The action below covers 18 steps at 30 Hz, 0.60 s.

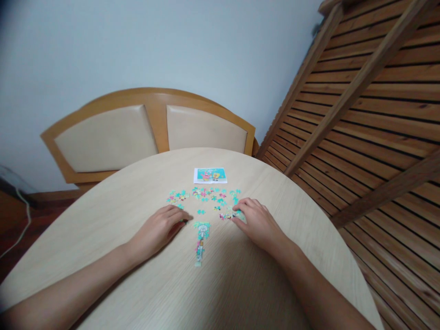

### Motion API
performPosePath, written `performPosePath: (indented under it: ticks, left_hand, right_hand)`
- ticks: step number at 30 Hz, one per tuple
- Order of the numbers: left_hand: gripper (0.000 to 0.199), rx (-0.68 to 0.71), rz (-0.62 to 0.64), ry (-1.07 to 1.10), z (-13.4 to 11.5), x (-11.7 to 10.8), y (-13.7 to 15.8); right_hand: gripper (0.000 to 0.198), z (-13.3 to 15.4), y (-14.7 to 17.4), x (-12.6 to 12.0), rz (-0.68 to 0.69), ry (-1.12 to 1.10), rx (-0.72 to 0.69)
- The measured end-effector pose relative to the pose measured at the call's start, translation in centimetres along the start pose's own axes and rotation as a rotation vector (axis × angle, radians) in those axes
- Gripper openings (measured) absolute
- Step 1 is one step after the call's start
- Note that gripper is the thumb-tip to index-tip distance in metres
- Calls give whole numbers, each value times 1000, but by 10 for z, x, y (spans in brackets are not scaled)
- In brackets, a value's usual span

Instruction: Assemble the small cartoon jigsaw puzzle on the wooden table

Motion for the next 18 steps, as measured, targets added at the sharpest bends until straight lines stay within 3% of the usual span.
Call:
performPosePath:
  ticks: [11, 18]
  left_hand:
    - [10, -51, 41, -24, -1, -5, 2]
    - [9, -50, 23, 33, -1, 0, 0]
  right_hand:
    - [30, -11, 4, -10, 85, -13, 155]
    - [22, 2, 2, -8, 67, -13, 262]
Point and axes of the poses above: each hand's wrist, its own y-axis away from the middle knuckle, its own x-axis out of the palm, z = x × y, the point moved 1 cm from there along -y, towards the middle knuckle, and after that the axes turned 12 degrees about x, right-handed, at the moved point
